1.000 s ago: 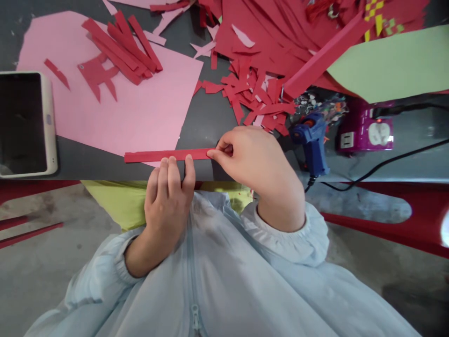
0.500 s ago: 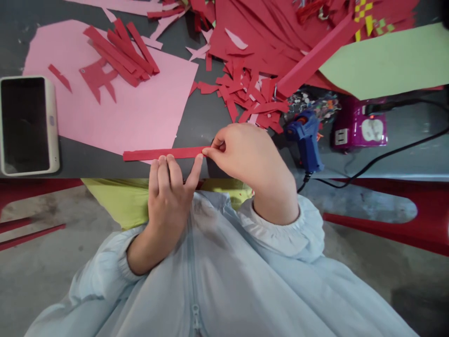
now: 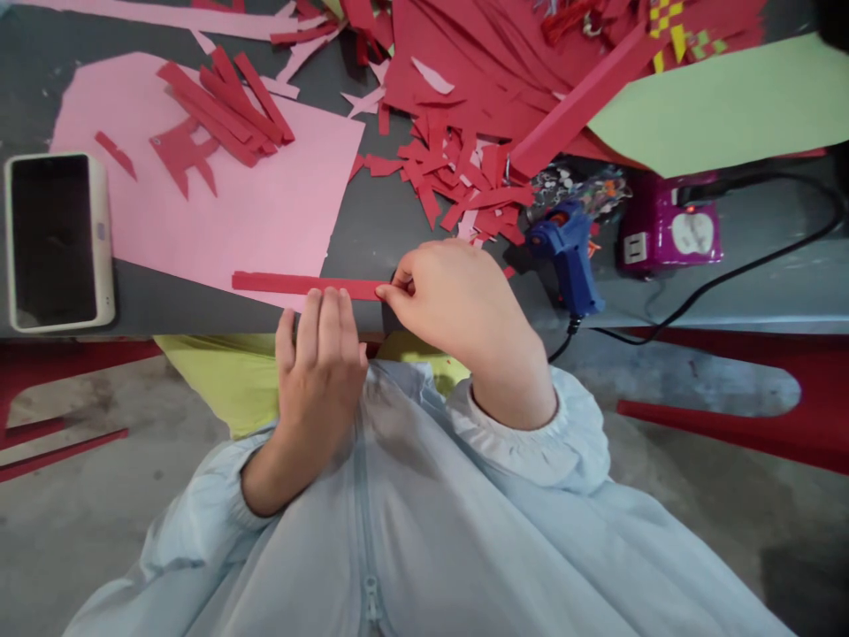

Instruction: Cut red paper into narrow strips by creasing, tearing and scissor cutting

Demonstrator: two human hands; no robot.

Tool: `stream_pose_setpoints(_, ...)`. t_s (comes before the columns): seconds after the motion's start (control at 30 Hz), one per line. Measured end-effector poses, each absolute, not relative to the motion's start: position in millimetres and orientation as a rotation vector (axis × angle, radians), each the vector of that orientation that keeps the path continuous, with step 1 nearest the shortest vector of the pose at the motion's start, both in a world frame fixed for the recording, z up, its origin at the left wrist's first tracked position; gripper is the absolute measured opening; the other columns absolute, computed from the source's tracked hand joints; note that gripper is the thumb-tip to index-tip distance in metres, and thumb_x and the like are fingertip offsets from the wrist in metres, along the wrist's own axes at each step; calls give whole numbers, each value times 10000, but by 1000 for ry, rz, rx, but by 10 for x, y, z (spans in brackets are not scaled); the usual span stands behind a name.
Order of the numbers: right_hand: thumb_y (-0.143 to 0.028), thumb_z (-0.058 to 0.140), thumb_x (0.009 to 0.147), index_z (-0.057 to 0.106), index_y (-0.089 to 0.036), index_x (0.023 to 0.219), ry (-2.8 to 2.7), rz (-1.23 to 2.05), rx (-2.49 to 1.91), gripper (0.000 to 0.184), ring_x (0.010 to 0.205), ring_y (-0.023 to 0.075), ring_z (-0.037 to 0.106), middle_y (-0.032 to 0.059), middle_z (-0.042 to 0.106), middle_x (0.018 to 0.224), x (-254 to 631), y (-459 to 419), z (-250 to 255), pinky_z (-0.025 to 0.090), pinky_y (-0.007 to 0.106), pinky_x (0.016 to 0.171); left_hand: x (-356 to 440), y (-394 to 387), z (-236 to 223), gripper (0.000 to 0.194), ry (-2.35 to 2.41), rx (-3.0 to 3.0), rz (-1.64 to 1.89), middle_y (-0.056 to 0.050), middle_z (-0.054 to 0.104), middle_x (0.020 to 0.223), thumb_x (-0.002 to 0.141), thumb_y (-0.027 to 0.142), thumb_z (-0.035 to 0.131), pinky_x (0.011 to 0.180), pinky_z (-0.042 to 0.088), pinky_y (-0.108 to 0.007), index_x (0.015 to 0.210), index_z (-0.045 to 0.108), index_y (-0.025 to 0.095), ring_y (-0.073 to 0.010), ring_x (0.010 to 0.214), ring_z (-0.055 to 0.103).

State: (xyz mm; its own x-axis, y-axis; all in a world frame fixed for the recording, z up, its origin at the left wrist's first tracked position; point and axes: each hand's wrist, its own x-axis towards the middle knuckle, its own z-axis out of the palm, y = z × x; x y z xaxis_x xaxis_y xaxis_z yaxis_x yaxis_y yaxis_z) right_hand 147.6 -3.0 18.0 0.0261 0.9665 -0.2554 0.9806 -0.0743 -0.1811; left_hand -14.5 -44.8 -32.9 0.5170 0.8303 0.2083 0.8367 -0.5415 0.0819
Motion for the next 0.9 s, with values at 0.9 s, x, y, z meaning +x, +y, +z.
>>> stream_pose_setpoints(0.9, -318, 588, 932, 702, -185, 733, 2049, -578, 2466, 265, 828, 234, 610, 85, 696, 790, 1748, -266, 83, 368, 346, 718, -130, -455, -351, 544, -1180, -2617, -293, -218, 621, 1333, 944, 121, 551, 1131, 471, -458, 1476, 441, 128, -303, 1290, 600)
